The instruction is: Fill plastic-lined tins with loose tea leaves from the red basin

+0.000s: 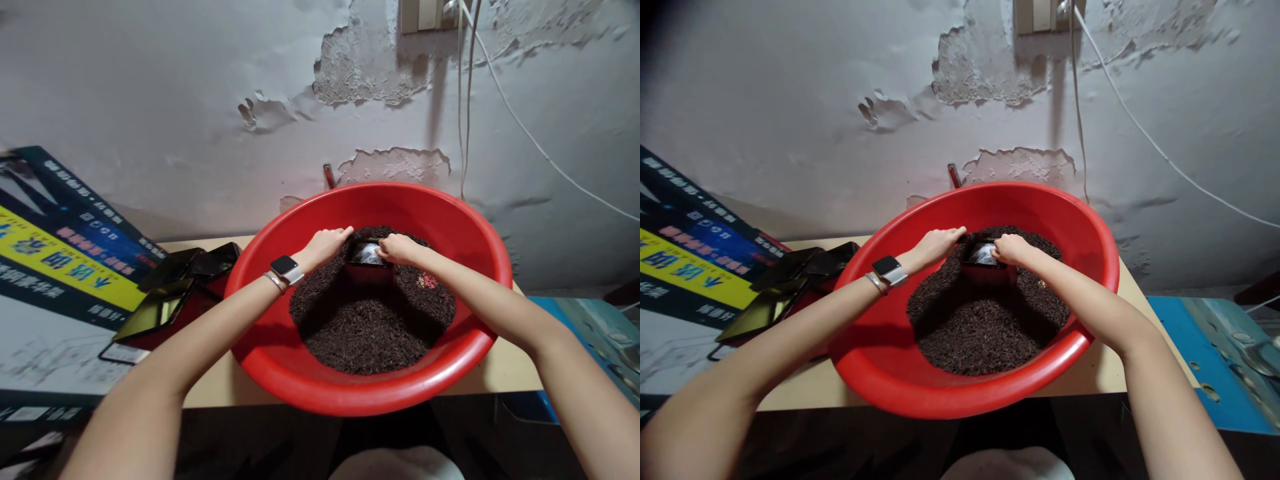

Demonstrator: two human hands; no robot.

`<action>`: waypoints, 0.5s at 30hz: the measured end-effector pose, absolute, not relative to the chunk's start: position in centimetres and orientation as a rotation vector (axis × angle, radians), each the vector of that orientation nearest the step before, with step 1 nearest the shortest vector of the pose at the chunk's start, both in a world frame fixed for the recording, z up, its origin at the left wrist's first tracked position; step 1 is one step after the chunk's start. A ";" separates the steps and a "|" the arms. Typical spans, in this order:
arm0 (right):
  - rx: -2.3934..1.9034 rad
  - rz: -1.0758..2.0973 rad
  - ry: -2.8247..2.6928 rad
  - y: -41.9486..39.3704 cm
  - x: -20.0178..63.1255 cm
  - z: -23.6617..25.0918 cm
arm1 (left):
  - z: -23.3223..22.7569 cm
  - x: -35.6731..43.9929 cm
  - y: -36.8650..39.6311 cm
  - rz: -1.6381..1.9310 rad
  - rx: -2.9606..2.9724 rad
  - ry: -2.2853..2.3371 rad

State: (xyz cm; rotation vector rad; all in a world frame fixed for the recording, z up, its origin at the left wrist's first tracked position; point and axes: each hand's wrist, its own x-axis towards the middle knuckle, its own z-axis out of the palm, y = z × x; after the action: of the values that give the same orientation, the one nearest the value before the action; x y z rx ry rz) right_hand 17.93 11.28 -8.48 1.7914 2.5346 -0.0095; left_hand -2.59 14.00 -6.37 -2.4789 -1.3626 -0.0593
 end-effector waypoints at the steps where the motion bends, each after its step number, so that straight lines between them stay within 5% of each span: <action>1: 1.793 -0.025 2.533 11.3 17.9 -8.4 | -6.6 -2.9 13.9 -0.028 -2.500 -1.323; 8: 2.410 -0.394 2.590 12.2 19.0 -7.5 | -9.0 -4.5 14.6 -0.412 -2.648 -1.065; 11: 2.713 -1.092 2.491 12.8 19.8 -7.2 | -8.9 -4.4 15.5 -0.760 -2.758 -0.829; 13: 2.640 -1.551 2.368 13.0 20.2 -7.3 | -8.5 -4.0 16.2 -0.718 -2.785 -0.787; 15: 2.575 -1.668 2.308 13.1 20.3 -7.6 | -8.0 -3.7 16.9 -0.563 -2.739 -0.891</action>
State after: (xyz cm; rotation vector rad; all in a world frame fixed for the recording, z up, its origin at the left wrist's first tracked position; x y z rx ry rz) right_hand 20.35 13.07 -7.58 2.5747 2.3082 -1.6678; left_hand -3.71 16.86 -7.97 -2.7395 -0.8911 -0.5634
